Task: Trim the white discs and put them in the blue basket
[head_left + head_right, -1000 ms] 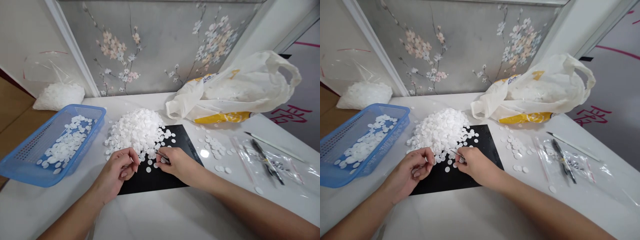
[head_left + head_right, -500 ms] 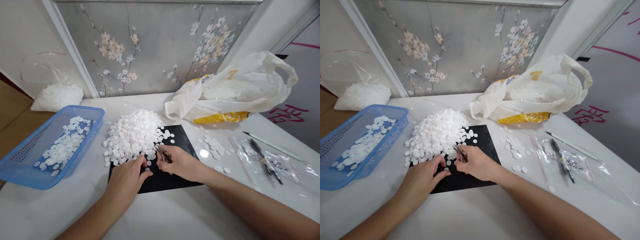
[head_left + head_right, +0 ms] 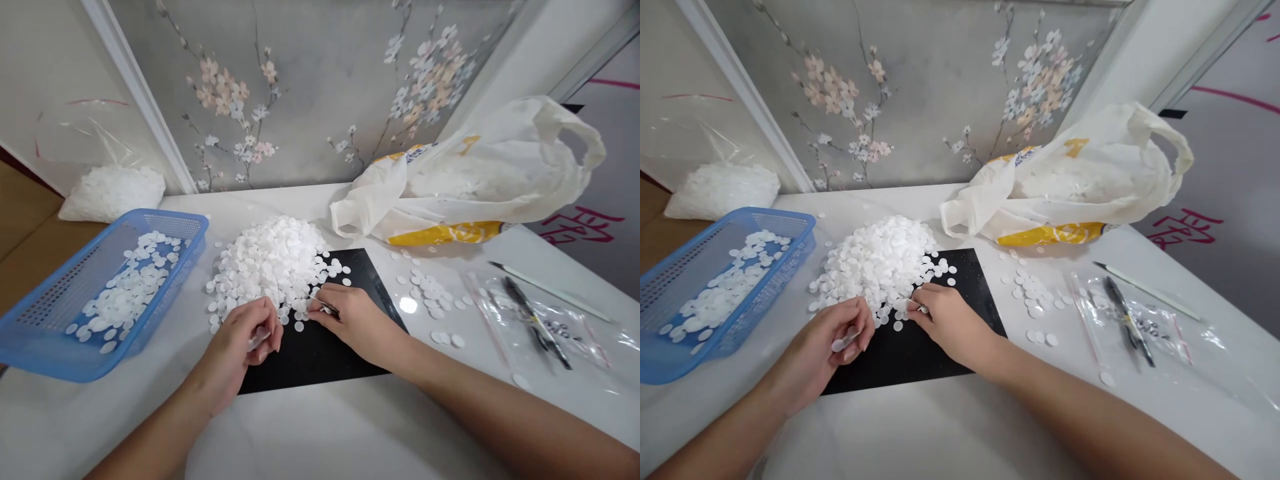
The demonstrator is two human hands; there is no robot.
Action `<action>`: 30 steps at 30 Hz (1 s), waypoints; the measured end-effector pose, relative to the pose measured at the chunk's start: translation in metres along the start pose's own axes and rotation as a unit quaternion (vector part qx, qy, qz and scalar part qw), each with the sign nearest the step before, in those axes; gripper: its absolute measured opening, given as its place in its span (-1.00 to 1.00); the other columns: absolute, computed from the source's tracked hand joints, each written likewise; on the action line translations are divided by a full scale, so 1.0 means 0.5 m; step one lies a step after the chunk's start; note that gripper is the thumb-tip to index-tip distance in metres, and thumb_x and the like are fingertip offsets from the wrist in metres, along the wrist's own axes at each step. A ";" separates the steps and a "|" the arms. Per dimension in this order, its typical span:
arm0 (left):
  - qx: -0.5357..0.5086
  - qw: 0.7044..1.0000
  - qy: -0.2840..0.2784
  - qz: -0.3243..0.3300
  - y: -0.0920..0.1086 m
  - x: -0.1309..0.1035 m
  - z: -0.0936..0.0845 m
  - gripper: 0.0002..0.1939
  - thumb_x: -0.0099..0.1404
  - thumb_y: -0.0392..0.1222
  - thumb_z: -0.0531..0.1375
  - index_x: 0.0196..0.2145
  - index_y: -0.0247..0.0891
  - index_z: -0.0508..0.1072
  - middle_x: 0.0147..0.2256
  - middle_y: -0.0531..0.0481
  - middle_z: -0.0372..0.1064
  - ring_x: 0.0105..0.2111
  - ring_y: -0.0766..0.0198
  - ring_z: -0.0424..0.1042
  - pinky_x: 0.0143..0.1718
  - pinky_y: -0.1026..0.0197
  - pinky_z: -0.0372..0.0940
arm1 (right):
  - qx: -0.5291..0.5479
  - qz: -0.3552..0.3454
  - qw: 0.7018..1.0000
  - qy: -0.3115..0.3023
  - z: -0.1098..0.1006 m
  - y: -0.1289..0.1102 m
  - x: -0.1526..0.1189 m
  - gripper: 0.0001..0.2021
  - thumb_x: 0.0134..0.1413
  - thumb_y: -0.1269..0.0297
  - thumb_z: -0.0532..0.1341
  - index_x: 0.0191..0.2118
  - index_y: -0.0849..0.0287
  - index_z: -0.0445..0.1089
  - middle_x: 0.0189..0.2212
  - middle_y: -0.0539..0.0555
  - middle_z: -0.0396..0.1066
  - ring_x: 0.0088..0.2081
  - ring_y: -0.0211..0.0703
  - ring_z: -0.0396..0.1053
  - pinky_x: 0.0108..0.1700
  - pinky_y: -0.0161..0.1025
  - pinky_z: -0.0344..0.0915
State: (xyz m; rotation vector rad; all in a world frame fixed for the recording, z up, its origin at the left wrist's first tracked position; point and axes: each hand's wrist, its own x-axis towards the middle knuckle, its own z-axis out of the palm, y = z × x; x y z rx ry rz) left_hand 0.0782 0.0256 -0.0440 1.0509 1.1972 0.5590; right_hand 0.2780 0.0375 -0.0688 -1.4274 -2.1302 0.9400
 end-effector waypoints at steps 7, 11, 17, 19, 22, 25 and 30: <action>0.524 0.836 0.098 0.131 -0.036 0.015 0.036 -0.83 0.27 -0.02 0.11 -0.30 -0.16 0.35 -0.57 0.11 0.27 -0.57 0.30 0.24 -0.54 0.29 -0.13 | 0.026 0.018 0.999 -0.040 -0.022 -0.004 -0.010 -0.88 0.03 0.49 0.14 -0.45 0.19 0.37 -0.47 -0.04 0.34 -0.49 -0.33 0.22 -0.42 -0.36 0.09; 0.613 0.771 0.104 0.139 -0.044 0.023 0.039 -0.86 0.32 -0.07 0.08 -0.28 -0.17 0.32 -0.50 0.09 0.37 -0.51 0.23 0.36 -0.56 0.28 -0.16 | 0.038 0.023 0.998 -0.040 -0.022 0.001 -0.012 -0.90 0.03 0.44 0.14 -0.45 0.19 0.35 -0.52 -0.06 0.31 -0.51 -0.34 0.17 -0.45 -0.36 0.06; 0.586 0.780 0.114 0.186 -0.041 0.022 0.031 -0.78 0.39 -0.17 -0.04 -0.39 -0.21 0.29 -0.53 0.09 0.29 -0.53 0.30 0.27 -0.53 0.27 -0.14 | 0.194 0.128 0.972 -0.024 -0.030 0.001 -0.008 -0.96 0.02 0.39 0.11 -0.41 0.21 0.22 -0.56 -0.07 0.29 -0.58 -0.37 0.16 -0.52 -0.37 0.09; 0.494 0.846 0.116 0.161 -0.035 0.021 0.033 -0.78 0.38 -0.13 -0.03 -0.38 -0.21 0.29 -0.58 0.14 0.20 -0.57 0.35 0.17 -0.53 0.29 -0.10 | 0.277 0.141 0.950 -0.035 -0.034 -0.007 -0.007 -0.96 0.03 0.39 0.11 -0.35 0.21 0.21 -0.52 -0.05 0.33 -0.60 -0.40 0.14 -0.55 -0.39 0.07; 0.320 0.933 0.102 0.129 -0.027 0.020 0.038 -0.71 0.37 0.00 -0.04 -0.40 -0.20 0.27 -0.60 0.16 0.07 -0.59 0.37 0.05 -0.53 0.30 -0.06 | 0.374 0.136 0.914 -0.082 -0.033 -0.017 -0.009 -0.85 0.04 0.31 0.17 -0.25 0.22 0.26 -0.46 -0.01 0.35 -0.58 -0.41 0.11 -0.58 -0.41 0.00; 0.233 0.961 0.085 0.125 -0.024 0.016 0.043 -0.66 0.34 0.06 -0.03 -0.43 -0.22 0.27 -0.58 0.15 0.05 -0.55 0.37 0.01 -0.51 0.30 -0.05 | 0.411 0.125 0.896 -0.114 -0.024 -0.019 -0.013 -0.77 -0.02 0.22 0.27 -0.30 0.26 0.33 -0.46 0.02 0.34 -0.58 -0.42 0.10 -0.58 -0.40 -0.03; 0.206 0.968 0.061 0.132 -0.023 0.007 0.046 -0.66 0.34 0.06 -0.03 -0.44 -0.24 0.24 -0.57 0.16 0.02 -0.55 0.37 -0.02 -0.50 0.30 -0.06 | 0.428 0.117 0.889 -0.115 -0.012 -0.016 -0.019 -0.76 0.02 0.17 0.27 -0.38 0.27 0.31 -0.52 0.00 0.30 -0.62 -0.45 0.01 -0.59 -0.39 -0.09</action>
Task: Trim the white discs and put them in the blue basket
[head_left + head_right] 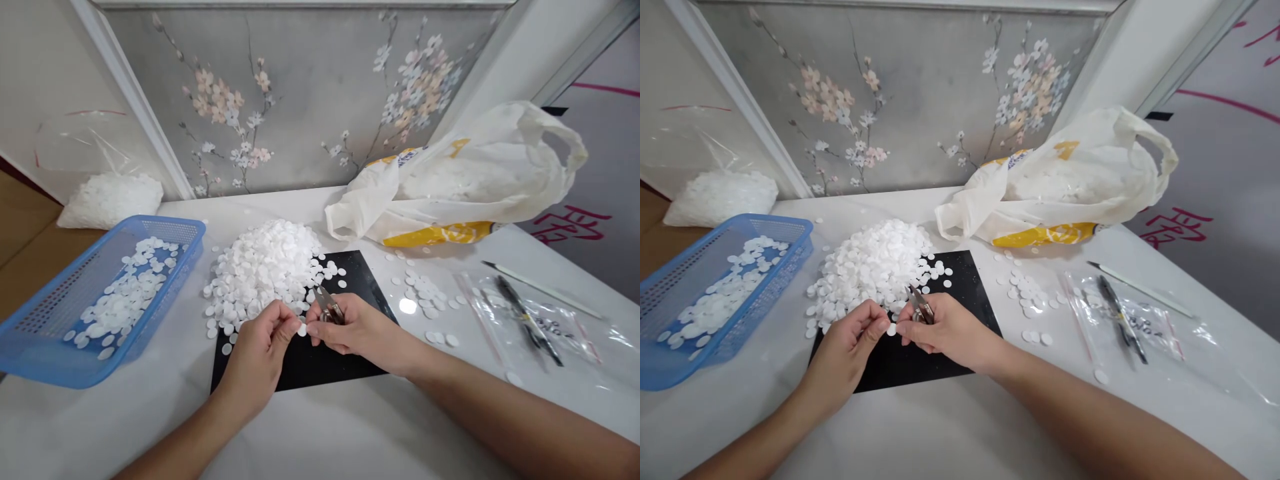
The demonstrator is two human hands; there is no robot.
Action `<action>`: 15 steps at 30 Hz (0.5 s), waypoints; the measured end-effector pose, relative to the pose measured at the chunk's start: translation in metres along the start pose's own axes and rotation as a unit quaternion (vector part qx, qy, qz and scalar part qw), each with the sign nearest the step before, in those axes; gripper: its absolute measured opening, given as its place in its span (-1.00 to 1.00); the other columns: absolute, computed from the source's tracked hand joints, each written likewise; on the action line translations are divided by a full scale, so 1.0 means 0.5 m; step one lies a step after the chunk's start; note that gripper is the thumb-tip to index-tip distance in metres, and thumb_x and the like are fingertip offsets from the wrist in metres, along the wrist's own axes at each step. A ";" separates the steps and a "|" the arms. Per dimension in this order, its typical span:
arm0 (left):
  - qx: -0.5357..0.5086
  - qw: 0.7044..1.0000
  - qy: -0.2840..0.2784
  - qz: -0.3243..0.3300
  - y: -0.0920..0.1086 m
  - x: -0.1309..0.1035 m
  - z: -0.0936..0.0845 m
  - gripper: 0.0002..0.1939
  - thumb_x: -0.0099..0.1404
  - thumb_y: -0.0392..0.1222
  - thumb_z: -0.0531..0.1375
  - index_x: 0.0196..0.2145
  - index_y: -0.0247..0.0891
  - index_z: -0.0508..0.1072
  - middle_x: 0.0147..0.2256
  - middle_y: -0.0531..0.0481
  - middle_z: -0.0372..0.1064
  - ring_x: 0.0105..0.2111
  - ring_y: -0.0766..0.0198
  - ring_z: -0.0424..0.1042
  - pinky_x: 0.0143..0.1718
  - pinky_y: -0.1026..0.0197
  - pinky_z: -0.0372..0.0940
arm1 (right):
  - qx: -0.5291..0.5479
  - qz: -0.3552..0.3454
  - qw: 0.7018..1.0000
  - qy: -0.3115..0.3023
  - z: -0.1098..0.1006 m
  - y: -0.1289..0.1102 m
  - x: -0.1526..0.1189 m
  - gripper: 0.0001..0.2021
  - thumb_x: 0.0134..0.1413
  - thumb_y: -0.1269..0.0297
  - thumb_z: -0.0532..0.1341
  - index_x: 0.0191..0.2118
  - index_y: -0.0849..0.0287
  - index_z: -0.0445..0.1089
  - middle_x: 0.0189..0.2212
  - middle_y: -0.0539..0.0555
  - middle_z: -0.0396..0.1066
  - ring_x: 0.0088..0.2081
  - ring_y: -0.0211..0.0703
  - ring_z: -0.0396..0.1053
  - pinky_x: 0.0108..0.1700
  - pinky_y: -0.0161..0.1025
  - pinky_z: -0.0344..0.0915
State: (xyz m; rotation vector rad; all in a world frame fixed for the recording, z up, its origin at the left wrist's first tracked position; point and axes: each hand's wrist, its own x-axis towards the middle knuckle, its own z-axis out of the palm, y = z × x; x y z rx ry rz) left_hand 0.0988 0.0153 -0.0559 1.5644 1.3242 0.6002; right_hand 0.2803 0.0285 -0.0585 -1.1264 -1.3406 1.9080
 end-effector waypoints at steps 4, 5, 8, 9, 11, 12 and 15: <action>0.013 1.000 0.000 0.011 0.003 -0.002 0.002 -0.65 0.35 0.05 -0.04 -0.44 -0.24 0.24 -0.58 0.16 0.05 -0.57 0.38 -0.03 -0.52 0.29 -0.07 | 0.044 0.003 0.999 -0.015 0.004 -0.001 -0.002 -0.76 0.04 0.17 0.26 -0.37 0.25 0.26 -0.51 0.00 0.30 -0.62 -0.46 -0.02 -0.61 -0.39 -0.16; 0.020 1.000 -0.004 0.016 0.002 -0.001 0.002 -0.65 0.36 0.05 -0.04 -0.44 -0.24 0.25 -0.57 0.16 0.07 -0.57 0.38 -0.02 -0.52 0.29 -0.08 | 0.050 0.000 0.999 -0.020 0.005 -0.001 -0.002 -0.76 0.02 0.19 0.27 -0.38 0.25 0.26 -0.51 0.00 0.31 -0.61 -0.46 -0.01 -0.60 -0.40 -0.15; 0.013 1.000 0.003 0.015 -0.004 0.002 0.002 -0.64 0.36 0.07 -0.05 -0.44 -0.24 0.24 -0.56 0.15 0.07 -0.55 0.38 -0.01 -0.51 0.30 -0.06 | 0.066 -0.002 0.997 -0.034 0.007 -0.001 0.000 -0.76 -0.01 0.22 0.29 -0.38 0.25 0.25 -0.49 0.01 0.32 -0.62 -0.47 0.00 -0.61 -0.40 -0.13; 0.002 1.000 0.015 0.008 -0.008 0.004 0.001 -0.63 0.35 0.09 -0.06 -0.44 -0.24 0.22 -0.57 0.15 0.04 -0.55 0.38 -0.01 -0.51 0.30 -0.06 | 0.075 0.000 0.997 -0.036 0.007 -0.001 0.000 -0.77 0.00 0.23 0.28 -0.37 0.25 0.25 -0.49 0.01 0.33 -0.62 -0.47 -0.01 -0.62 -0.40 -0.14; -0.023 0.999 0.040 -0.005 -0.015 0.008 -0.005 -0.62 0.35 0.11 -0.07 -0.44 -0.23 0.19 -0.57 0.15 -0.02 -0.56 0.38 -0.03 -0.52 0.31 -0.06 | 0.088 0.004 0.996 -0.033 0.004 -0.004 0.002 -0.79 0.00 0.26 0.26 -0.39 0.24 0.21 -0.47 0.02 0.35 -0.64 -0.48 -0.01 -0.63 -0.39 -0.17; -0.031 0.999 0.041 -0.012 -0.018 0.009 -0.009 -0.60 0.35 0.12 -0.08 -0.46 -0.23 0.17 -0.58 0.15 -0.04 -0.57 0.38 -0.03 -0.52 0.31 -0.07 | 0.092 0.004 0.995 -0.027 0.001 -0.006 0.002 -0.80 0.01 0.29 0.23 -0.42 0.23 0.17 -0.46 0.03 0.36 -0.65 -0.48 -0.02 -0.63 -0.39 -0.19; -0.012 0.999 -0.040 -0.026 -0.018 0.009 -0.021 -0.50 0.33 0.14 -0.07 -0.61 -0.27 0.14 -0.64 0.13 -0.05 -0.60 0.39 -0.03 -0.52 0.30 -0.07 | 0.069 0.001 0.998 0.008 -0.014 -0.012 0.005 -0.88 -0.02 0.41 0.13 -0.42 0.19 0.10 -0.46 0.01 0.36 -0.65 -0.45 -0.02 -0.63 -0.38 -0.19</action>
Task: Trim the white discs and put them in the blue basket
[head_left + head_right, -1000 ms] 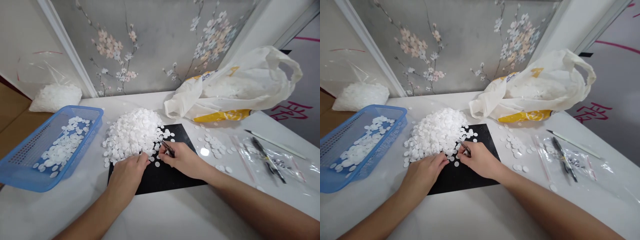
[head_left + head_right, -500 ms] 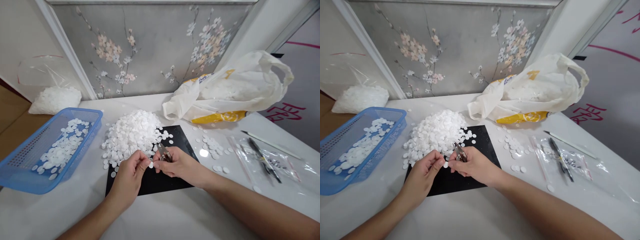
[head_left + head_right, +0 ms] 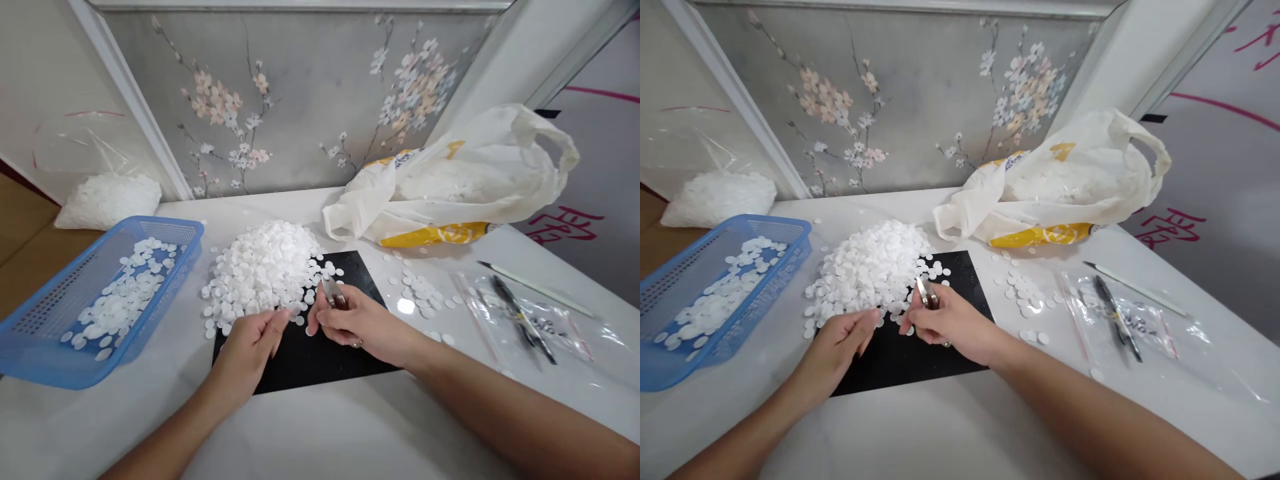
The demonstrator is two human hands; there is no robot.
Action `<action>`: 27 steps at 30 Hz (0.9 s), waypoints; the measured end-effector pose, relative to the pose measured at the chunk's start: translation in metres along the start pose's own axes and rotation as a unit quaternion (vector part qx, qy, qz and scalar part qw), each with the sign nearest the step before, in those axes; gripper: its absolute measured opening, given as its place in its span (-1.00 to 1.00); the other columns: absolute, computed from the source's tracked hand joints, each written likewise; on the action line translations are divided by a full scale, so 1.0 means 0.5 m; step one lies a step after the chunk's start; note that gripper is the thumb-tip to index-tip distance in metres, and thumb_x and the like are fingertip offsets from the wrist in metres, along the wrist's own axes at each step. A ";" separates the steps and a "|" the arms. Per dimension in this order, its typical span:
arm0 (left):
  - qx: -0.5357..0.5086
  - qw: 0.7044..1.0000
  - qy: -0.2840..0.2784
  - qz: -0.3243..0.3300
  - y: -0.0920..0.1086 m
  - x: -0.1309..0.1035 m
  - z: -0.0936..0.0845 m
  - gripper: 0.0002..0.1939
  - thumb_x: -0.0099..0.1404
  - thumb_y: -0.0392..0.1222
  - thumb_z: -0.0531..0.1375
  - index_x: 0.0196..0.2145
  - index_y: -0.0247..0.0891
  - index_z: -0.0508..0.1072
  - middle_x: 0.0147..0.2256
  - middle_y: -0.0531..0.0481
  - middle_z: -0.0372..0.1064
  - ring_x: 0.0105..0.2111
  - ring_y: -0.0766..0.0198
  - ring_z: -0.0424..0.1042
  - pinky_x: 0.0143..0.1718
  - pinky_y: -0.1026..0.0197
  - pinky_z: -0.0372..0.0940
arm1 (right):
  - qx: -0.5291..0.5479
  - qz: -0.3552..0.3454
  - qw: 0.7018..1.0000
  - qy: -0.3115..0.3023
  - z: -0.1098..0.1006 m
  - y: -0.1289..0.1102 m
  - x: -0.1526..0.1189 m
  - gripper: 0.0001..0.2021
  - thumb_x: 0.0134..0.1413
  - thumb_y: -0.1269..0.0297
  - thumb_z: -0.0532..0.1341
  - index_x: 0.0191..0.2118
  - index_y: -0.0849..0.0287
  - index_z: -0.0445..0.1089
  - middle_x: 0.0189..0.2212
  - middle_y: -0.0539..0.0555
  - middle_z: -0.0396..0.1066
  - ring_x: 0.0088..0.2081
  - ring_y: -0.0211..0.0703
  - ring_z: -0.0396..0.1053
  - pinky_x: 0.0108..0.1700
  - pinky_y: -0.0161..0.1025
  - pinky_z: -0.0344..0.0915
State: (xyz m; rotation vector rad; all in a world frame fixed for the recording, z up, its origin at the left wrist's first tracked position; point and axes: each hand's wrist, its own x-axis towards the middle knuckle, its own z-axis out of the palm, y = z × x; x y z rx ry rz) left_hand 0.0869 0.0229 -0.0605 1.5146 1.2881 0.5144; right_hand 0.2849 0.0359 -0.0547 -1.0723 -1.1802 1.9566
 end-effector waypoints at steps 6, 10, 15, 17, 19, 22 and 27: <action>0.189 0.982 0.000 0.013 0.017 -0.014 -0.033 -0.76 0.25 0.03 0.09 -0.28 -0.12 0.44 -0.65 0.17 0.00 -0.62 0.37 0.02 -0.54 0.33 -0.08 | -0.377 -0.063 0.918 0.105 -0.018 0.001 0.003 -0.92 -0.05 0.44 0.15 -0.41 0.19 0.38 -0.51 -0.05 0.29 -0.52 -0.35 0.13 -0.46 -0.35 0.04; 0.287 0.954 0.081 0.008 0.022 -0.015 -0.064 -0.65 0.37 0.04 -0.11 -0.25 -0.11 0.41 -0.62 0.13 0.18 -0.59 0.31 0.17 -0.52 0.31 -0.05 | -0.442 -0.059 0.891 0.088 -0.009 0.013 0.006 -0.96 -0.01 0.36 0.23 -0.43 0.18 0.39 -0.44 -0.03 0.33 -0.44 -0.30 0.21 -0.39 -0.34 0.08; 0.344 0.936 0.073 -0.001 0.017 -0.013 -0.071 -0.76 0.29 0.04 0.04 -0.28 -0.09 0.42 -0.64 0.14 0.18 -0.62 0.29 0.16 -0.55 0.30 -0.08 | -0.455 -0.044 0.888 0.053 -0.003 0.012 0.008 -0.94 0.00 0.38 0.22 -0.45 0.19 0.35 -0.44 -0.03 0.32 -0.46 -0.31 0.20 -0.40 -0.34 0.08; 0.356 0.932 0.063 0.010 0.009 -0.012 -0.061 -0.82 0.23 0.01 0.13 -0.28 -0.08 0.44 -0.58 0.11 0.30 -0.59 0.28 0.21 -0.53 0.30 -0.09 | -0.449 -0.043 0.891 0.044 -0.002 0.011 0.007 -0.94 -0.02 0.38 0.20 -0.47 0.20 0.32 -0.47 -0.03 0.30 -0.49 -0.33 0.18 -0.42 -0.35 0.08; 0.372 0.926 0.058 0.035 -0.001 -0.011 -0.050 -0.86 0.22 -0.05 0.17 -0.27 -0.08 0.45 -0.48 0.07 0.40 -0.54 0.26 0.27 -0.51 0.29 -0.09 | -0.439 -0.045 0.896 0.050 -0.003 0.010 0.005 -0.93 -0.05 0.42 0.18 -0.50 0.21 0.27 -0.51 -0.05 0.28 -0.52 -0.35 0.15 -0.44 -0.36 0.08; 0.403 0.912 0.050 0.063 -0.011 -0.009 -0.038 -0.85 0.28 -0.11 0.10 -0.39 -0.15 0.43 -0.46 0.03 0.42 -0.49 0.24 0.30 -0.50 0.28 -0.11 | -0.417 -0.040 0.905 0.076 -0.006 0.010 0.005 -0.92 -0.09 0.45 0.15 -0.50 0.20 0.22 -0.56 -0.09 0.24 -0.55 -0.36 0.09 -0.48 -0.38 0.06; 0.270 0.960 0.072 0.035 0.003 -0.013 -0.041 -0.75 0.32 -0.03 0.03 -0.43 -0.19 0.34 -0.59 0.09 0.23 -0.57 0.33 0.15 -0.51 0.30 -0.10 | -0.435 -0.042 0.896 0.075 -0.011 0.013 0.009 -0.91 -0.02 0.30 0.24 -0.42 0.17 0.32 -0.49 -0.08 0.30 -0.50 -0.33 0.16 -0.44 -0.36 0.07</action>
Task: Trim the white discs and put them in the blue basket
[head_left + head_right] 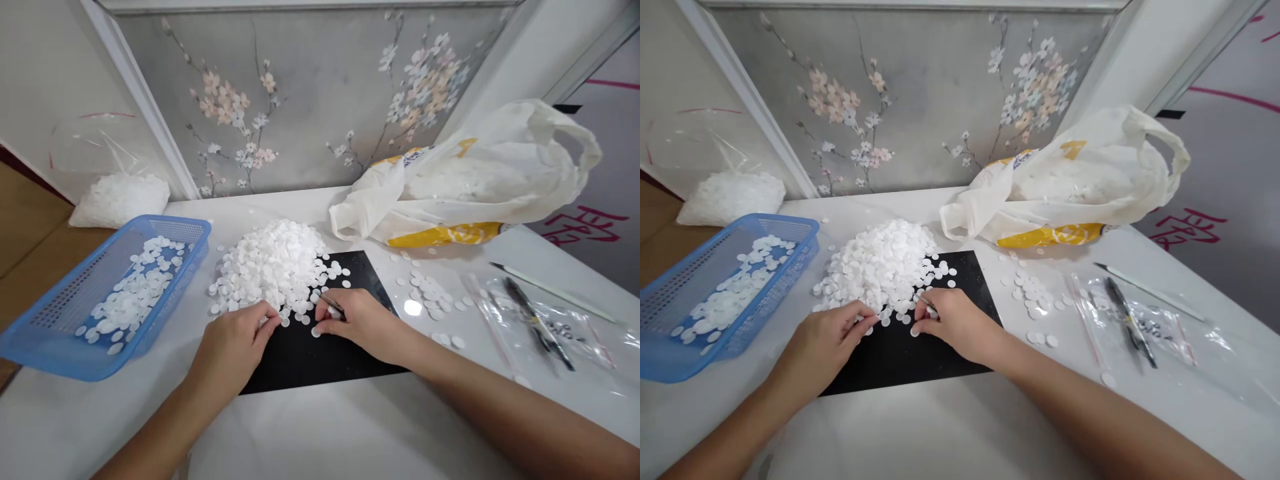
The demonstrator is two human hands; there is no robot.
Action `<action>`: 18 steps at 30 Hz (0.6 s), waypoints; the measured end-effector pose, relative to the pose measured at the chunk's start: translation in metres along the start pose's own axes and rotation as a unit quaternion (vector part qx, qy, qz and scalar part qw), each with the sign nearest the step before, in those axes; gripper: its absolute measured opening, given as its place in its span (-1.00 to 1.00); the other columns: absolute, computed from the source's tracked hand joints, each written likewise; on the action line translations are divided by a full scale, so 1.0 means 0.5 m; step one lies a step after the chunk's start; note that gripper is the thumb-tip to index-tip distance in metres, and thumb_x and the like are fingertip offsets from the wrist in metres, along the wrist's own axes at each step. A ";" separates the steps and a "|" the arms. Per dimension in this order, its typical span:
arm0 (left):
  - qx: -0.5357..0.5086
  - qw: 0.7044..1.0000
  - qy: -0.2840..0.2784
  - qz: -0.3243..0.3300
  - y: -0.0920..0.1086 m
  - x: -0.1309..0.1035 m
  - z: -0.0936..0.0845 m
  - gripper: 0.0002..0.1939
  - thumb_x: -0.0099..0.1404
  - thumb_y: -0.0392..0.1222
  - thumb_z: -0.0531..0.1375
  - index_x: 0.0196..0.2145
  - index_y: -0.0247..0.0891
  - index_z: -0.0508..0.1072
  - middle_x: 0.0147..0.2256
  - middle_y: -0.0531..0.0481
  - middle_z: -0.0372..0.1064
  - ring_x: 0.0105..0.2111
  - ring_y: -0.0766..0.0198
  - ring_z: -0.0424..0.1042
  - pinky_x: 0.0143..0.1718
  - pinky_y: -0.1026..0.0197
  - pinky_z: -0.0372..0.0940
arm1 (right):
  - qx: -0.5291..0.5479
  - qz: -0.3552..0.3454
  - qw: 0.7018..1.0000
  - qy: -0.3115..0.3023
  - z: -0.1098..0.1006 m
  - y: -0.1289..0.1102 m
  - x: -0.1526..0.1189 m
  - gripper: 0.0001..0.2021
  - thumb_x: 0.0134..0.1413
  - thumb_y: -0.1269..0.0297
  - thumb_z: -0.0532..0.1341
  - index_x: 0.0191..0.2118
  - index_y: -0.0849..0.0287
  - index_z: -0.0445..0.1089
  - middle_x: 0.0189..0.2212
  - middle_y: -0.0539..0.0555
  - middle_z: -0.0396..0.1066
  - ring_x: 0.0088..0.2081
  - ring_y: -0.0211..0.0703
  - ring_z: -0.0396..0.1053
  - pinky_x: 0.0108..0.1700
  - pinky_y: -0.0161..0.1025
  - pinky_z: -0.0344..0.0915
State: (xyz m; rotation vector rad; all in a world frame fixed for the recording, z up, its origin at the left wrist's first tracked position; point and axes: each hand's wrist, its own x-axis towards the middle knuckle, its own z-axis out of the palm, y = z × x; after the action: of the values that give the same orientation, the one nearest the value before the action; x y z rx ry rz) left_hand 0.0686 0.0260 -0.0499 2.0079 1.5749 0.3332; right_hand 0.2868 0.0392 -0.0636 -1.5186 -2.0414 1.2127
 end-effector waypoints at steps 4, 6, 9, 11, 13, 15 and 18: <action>-0.355 0.927 -0.053 -0.108 0.011 -0.002 -0.019 -0.71 0.29 -0.02 0.04 -0.49 -0.23 0.15 -0.64 0.16 -0.07 -0.64 0.41 -0.11 -0.59 0.32 -0.17 | -0.023 -0.015 0.999 -0.017 0.007 -0.003 -0.001 -0.94 -0.02 0.40 0.24 -0.42 0.20 0.33 -0.43 -0.03 0.32 -0.46 -0.32 0.18 -0.41 -0.35 0.07; -0.510 0.844 -0.092 -0.139 0.013 -0.003 -0.027 -0.74 0.26 -0.13 0.04 -0.53 -0.24 0.10 -0.65 0.16 -0.07 -0.67 0.43 -0.17 -0.62 0.30 -0.22 | -0.024 -0.022 0.999 -0.021 0.009 -0.004 -0.003 -0.93 0.00 0.39 0.22 -0.45 0.21 0.31 -0.44 -0.02 0.31 -0.48 -0.32 0.16 -0.44 -0.35 0.05; -0.610 0.771 -0.108 -0.147 0.012 -0.004 -0.035 -0.85 0.13 -0.26 0.01 -0.56 -0.27 0.10 -0.63 0.10 0.07 -0.67 0.44 -0.07 -0.62 0.28 -0.20 | -0.022 -0.012 1.000 -0.016 0.010 -0.003 -0.003 -0.89 0.00 0.36 0.20 -0.48 0.20 0.26 -0.50 -0.05 0.26 -0.54 -0.35 0.10 -0.49 -0.35 0.01; -0.617 0.763 -0.109 -0.158 0.012 -0.004 -0.034 -0.88 0.11 -0.26 -0.01 -0.56 -0.27 0.13 -0.61 0.06 0.12 -0.66 0.43 0.00 -0.63 0.28 -0.19 | -0.020 0.000 1.000 -0.019 0.009 -0.003 -0.002 -0.91 -0.01 0.36 0.20 -0.45 0.19 0.26 -0.52 -0.07 0.25 -0.56 -0.36 0.08 -0.50 -0.36 0.00; -0.599 0.775 -0.109 -0.171 0.014 -0.003 -0.027 -0.79 0.20 -0.18 -0.03 -0.56 -0.27 0.14 -0.61 0.05 0.12 -0.67 0.43 0.01 -0.64 0.29 -0.21 | -0.022 -0.003 0.999 -0.023 0.009 -0.005 -0.001 -0.92 -0.01 0.35 0.22 -0.42 0.19 0.28 -0.49 -0.06 0.28 -0.54 -0.35 0.12 -0.48 -0.35 0.03; -0.563 0.804 -0.099 -0.166 0.017 -0.002 -0.015 -0.63 0.30 -0.04 -0.04 -0.60 -0.28 0.11 -0.64 0.08 0.06 -0.67 0.44 -0.02 -0.64 0.30 -0.20 | -0.033 -0.019 0.999 -0.023 0.009 -0.006 0.000 -0.93 0.00 0.36 0.23 -0.41 0.19 0.30 -0.44 -0.03 0.30 -0.50 -0.33 0.16 -0.44 -0.34 0.05; -0.519 0.837 -0.085 -0.151 0.020 -0.003 0.000 -0.52 0.30 0.11 0.02 -0.61 -0.29 0.08 -0.68 0.16 -0.12 -0.68 0.48 -0.12 -0.63 0.33 -0.20 | -0.038 -0.017 0.999 -0.026 0.009 -0.005 -0.001 -0.92 0.03 0.35 0.19 -0.44 0.19 0.29 -0.47 -0.03 0.29 -0.52 -0.34 0.13 -0.46 -0.35 0.03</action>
State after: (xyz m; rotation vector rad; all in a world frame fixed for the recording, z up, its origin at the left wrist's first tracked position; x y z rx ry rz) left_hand 0.0764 0.0230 -0.0442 0.9003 1.1540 0.6767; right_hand 0.2822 0.0365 -0.0641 -1.4949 -2.1602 1.1869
